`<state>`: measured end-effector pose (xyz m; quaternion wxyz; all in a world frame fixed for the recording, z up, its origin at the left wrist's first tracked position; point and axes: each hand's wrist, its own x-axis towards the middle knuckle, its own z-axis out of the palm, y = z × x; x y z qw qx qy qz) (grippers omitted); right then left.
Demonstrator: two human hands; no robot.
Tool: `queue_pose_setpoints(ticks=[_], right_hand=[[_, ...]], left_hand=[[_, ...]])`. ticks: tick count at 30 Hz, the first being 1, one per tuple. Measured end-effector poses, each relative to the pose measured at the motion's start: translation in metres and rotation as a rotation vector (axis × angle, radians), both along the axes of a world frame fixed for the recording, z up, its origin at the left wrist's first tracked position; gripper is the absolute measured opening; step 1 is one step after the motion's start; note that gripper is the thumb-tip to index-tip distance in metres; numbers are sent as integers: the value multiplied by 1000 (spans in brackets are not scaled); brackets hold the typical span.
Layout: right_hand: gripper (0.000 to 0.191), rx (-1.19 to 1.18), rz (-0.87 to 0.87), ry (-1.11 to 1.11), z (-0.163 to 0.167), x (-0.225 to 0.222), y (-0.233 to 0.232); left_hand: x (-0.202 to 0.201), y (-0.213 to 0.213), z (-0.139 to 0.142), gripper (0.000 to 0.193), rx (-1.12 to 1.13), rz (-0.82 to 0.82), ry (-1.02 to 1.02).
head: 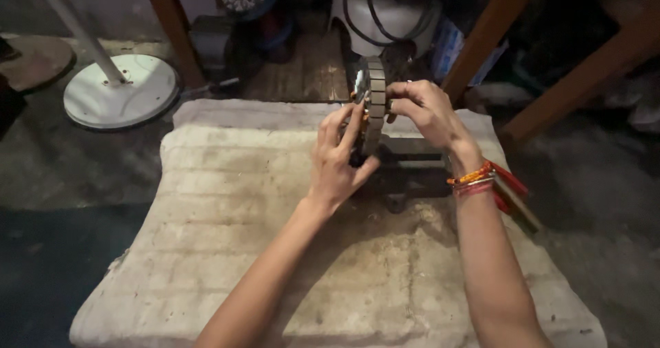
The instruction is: The person works on an electric motor armature held in a bench vise, winding and pressing copper wire around the armature slots by hand. They rotate the armature between passes and adjust the wire turns with both hands, occasionally using a small rod to help seat the windings.
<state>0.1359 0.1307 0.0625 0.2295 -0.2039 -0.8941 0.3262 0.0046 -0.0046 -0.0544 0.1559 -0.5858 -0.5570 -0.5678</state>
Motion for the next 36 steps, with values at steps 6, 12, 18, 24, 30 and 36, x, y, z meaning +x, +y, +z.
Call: queue_pose_setpoints(ticks=[6, 12, 18, 24, 30, 36], right_hand=[[39, 55, -27, -22, 6, -2, -6], [40, 94, -46, -26, 4, -6, -6], [42, -15, -73, -76, 4, 0, -3], [46, -11, -49, -84, 3, 0, 0], [41, -72, 47, -53, 3, 3, 2], [39, -66, 4, -43, 1, 3, 3]], left_hand=[[0, 1, 0, 95, 12, 19, 21], [0, 0, 0, 96, 5, 4, 14], [0, 1, -2, 97, -11, 16, 23], [1, 3, -2, 93, 13, 40, 30], [1, -3, 2, 87, 41, -7, -17], [2, -2, 4, 87, 40, -4, -25]])
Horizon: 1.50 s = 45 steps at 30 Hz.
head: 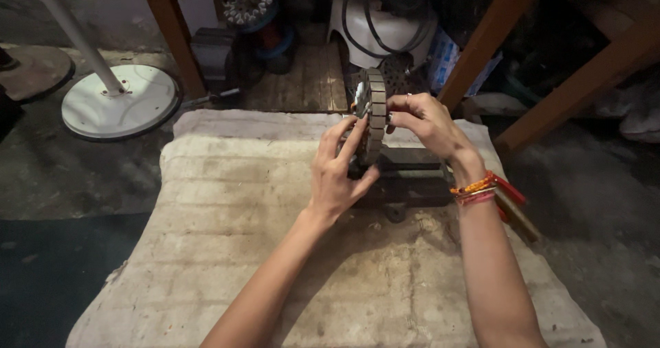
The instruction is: The person works on an electric motor armature held in a bench vise, winding and pressing copper wire around the armature slots by hand. They rotate the armature between passes and adjust the wire turns with both hands, occasionally using a small rod to help seat the windings.
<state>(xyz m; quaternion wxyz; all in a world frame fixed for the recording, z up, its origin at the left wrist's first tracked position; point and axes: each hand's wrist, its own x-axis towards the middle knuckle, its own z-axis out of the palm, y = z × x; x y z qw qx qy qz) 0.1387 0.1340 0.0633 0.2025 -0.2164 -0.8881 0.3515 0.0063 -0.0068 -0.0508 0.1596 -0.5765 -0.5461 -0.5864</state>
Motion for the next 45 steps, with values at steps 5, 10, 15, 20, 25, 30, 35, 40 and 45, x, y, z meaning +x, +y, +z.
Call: queue_pose_setpoints(ticks=[5, 10, 15, 20, 25, 30, 35, 40, 45], right_hand=[[38, -42, 20, 16, -2, -1, 3], [38, -64, 114, 54, -3, 1, 9], [36, -18, 0, 27, -7, 0, 9], [37, -5, 27, 26, -9, 0, 11], [38, -44, 136, 101, -8, 6, 14], [34, -68, 156, 44, -7, 5, 14], [34, -90, 184, 48, -3, 5, 11], [34, -40, 155, 23, -1, 4, 9], [37, 22, -13, 27, 0, 5, 5]], left_hand=[[0, 0, 0, 87, 8, -4, -3], [0, -1, 2, 87, 11, -10, -8], [0, -2, 2, 85, 11, -24, -33], [-2, -1, 2, 85, 41, -42, -26], [0, 1, -1, 85, 48, -86, -98], [-2, 4, -6, 84, 43, -77, -95], [-1, 4, -6, 78, 42, -50, -47], [-14, 5, 8, 72, 53, -200, -74], [-39, 4, 31, 41, 8, -447, -333]])
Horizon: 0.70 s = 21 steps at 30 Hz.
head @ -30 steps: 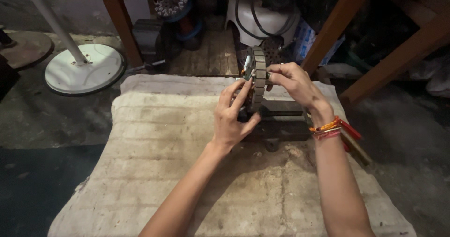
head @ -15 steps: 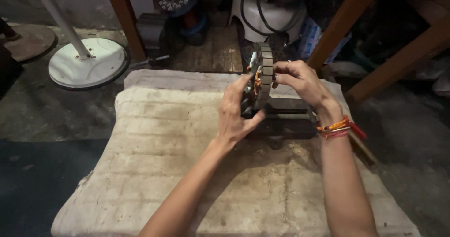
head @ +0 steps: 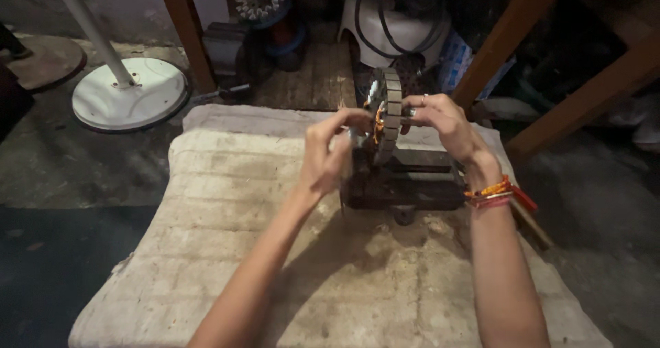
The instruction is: The person works on an electric motor armature held in a bench vise, winding and pressing copper wire around the armature slots by hand. They rotate the armature between passes and adjust the wire turns with both hands, occasionally using a small rod to help seat the windings.
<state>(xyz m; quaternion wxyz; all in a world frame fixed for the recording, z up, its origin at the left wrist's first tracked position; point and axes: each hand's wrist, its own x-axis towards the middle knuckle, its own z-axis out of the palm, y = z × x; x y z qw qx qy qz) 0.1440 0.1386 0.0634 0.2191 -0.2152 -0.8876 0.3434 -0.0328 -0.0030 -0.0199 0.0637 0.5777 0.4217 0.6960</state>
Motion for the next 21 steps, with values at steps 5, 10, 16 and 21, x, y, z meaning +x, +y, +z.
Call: queue_pose_setpoints(ticks=[5, 10, 16, 21], right_hand=[[34, -95, 54, 19, 1, 0, -2], [37, -156, 108, 44, 2, -3, 0], [38, -123, 32, 17, 2, -2, -6], [35, -99, 32, 6, 4, -3, -6]], left_hand=[[-36, 18, 51, 25, -588, -253, -184], [-36, 9, 81, 23, -715, -255, -172], [-22, -2, 88, 21, -688, -81, -96], [-18, -2, 87, 21, -680, -54, -138]])
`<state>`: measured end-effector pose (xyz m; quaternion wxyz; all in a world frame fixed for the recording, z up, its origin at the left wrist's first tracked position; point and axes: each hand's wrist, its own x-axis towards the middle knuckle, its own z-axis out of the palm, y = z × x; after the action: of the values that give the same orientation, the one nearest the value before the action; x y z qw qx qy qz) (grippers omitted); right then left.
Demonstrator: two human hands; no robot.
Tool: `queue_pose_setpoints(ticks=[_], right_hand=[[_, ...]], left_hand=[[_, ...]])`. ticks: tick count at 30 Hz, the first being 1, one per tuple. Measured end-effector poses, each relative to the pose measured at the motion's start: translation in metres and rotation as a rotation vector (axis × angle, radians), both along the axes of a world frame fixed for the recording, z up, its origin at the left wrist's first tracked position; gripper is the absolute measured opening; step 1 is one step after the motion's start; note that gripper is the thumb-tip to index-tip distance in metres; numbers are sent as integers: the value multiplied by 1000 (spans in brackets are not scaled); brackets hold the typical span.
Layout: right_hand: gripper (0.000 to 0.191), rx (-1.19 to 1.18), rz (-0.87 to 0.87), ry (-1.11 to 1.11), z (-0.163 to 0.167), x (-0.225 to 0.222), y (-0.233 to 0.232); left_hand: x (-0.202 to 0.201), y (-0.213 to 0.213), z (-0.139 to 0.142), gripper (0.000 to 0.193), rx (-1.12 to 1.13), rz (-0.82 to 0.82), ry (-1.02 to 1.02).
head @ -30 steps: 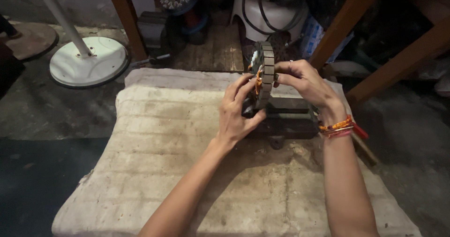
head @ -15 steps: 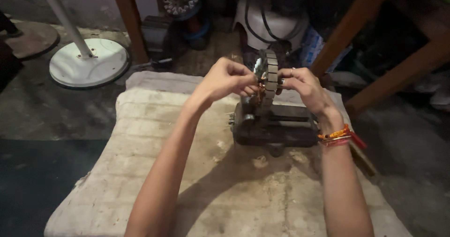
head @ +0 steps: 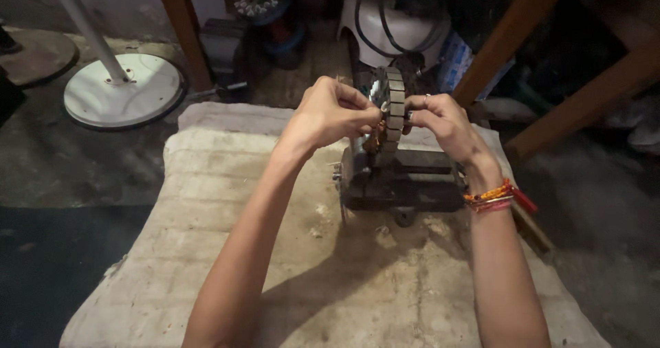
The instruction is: The person works on an electric motor armature held in a bench vise, winding and pressing copper wire around the armature slots by hand. They rotate the armature between passes and adjust the wire turns with both hands, occasionally using a small rod to help seat the windings.
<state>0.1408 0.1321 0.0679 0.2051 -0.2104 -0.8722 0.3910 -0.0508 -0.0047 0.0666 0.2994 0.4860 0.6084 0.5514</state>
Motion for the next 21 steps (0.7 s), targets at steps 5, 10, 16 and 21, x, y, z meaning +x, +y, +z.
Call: queue_pose_setpoints(ticks=[5, 10, 16, 21], right_hand=[[36, 10, -38, -12, 0, -1, 0], [35, -10, -60, -5, 1, 0, -4], [36, 44, -111, -40, 3, -2, -7], [36, 37, -86, -18, 5, -2, -10]], left_hand=[[9, 4, -1, 27, -15, 124, 70], [19, 4, -1, 34, -18, 238, 146], [20, 1, -2, 32, -3, 247, 163], [15, 3, -3, 28, -10, 209, 160]])
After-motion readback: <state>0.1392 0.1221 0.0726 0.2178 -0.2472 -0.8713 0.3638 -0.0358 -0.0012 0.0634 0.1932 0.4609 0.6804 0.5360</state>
